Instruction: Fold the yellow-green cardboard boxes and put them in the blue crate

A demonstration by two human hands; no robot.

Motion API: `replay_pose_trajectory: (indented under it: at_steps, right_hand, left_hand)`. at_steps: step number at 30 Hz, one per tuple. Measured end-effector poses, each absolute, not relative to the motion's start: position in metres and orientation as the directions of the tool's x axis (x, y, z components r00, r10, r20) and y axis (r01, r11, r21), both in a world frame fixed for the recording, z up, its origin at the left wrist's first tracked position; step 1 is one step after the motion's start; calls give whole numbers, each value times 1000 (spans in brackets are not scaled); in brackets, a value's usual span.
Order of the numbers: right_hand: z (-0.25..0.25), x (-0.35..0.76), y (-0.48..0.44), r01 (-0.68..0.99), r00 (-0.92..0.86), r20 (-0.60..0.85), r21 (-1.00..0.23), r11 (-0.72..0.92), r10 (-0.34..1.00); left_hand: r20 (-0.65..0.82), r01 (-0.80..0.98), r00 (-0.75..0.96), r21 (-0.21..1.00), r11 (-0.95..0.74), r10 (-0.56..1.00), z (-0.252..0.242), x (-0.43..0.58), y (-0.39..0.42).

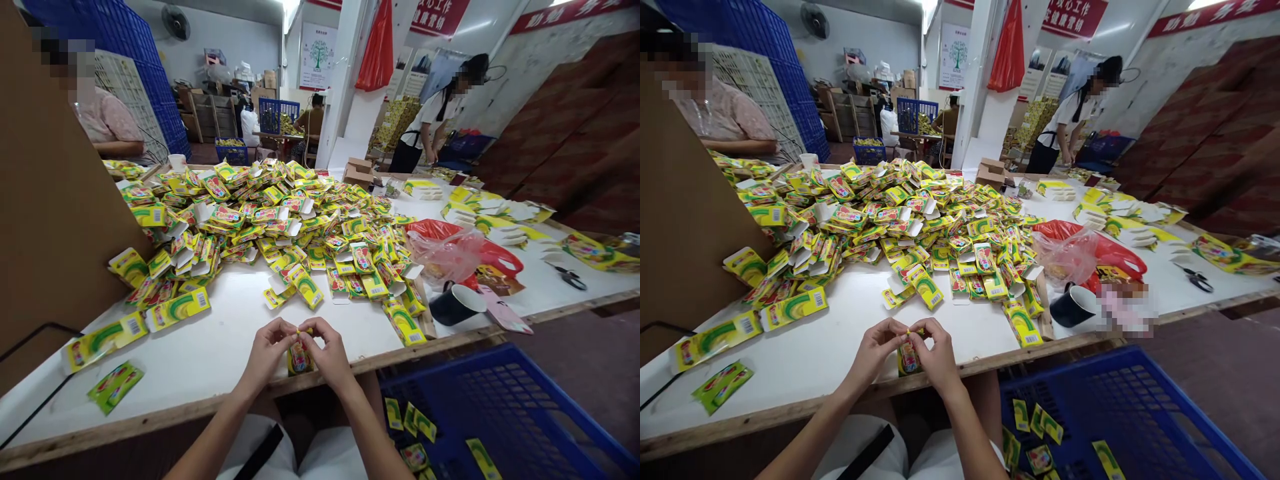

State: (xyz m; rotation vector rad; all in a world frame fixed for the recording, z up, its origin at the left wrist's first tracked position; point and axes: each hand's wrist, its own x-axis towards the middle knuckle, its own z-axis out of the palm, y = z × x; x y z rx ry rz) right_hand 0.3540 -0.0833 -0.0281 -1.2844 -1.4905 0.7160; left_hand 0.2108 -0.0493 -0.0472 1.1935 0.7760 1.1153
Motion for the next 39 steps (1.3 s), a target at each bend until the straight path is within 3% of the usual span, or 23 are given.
replay_pose_trajectory:
  at_steps: [4, 9, 12, 16, 24, 27, 30, 33, 39]
  right_hand:
    - [-32, 345, -80, 361, 59, 310, -893, 269, 949]
    - [-11, 357, -90, 419, 69, 314, -871, 259, 947]
    - [29, 401, -112, 605, 123, 347, -769, 207, 930]
    - [55, 441, -115, 829, 109, 362, -547, 117, 926]
    - [-34, 364, -3, 805, 144, 447, -572, 158, 883]
    - [-39, 359, 6, 707, 189, 386, -692, 148, 903]
    - [-41, 363, -17, 389, 103, 250, -901, 193, 963]
    - [-49, 356, -53, 113, -18, 134, -984, 135, 991]
    - [-49, 340, -87, 133, 19, 198, -972, 194, 980]
  left_hand:
    - [186, -99, 305, 982, -164, 934, -53, 207, -62]
    - [143, -67, 344, 990, -127, 928, -55, 202, -69]
    - [100, -58, 278, 995, -87, 955, -57, 202, -65]
    - [56, -37, 248, 998, -48, 967, -62, 205, -59]
    - [70, 58, 255, 995, -87, 964, -71, 201, -64]
    - [76, 24, 185, 996, -82, 980, -70, 199, -64]
    - [130, -44, 75, 991, -127, 989, -65, 201, -64]
    - [146, -156, 103, 979, -129, 984, -60, 205, -66]
    - [170, -228, 137, 964, -135, 976, -58, 204, -71]
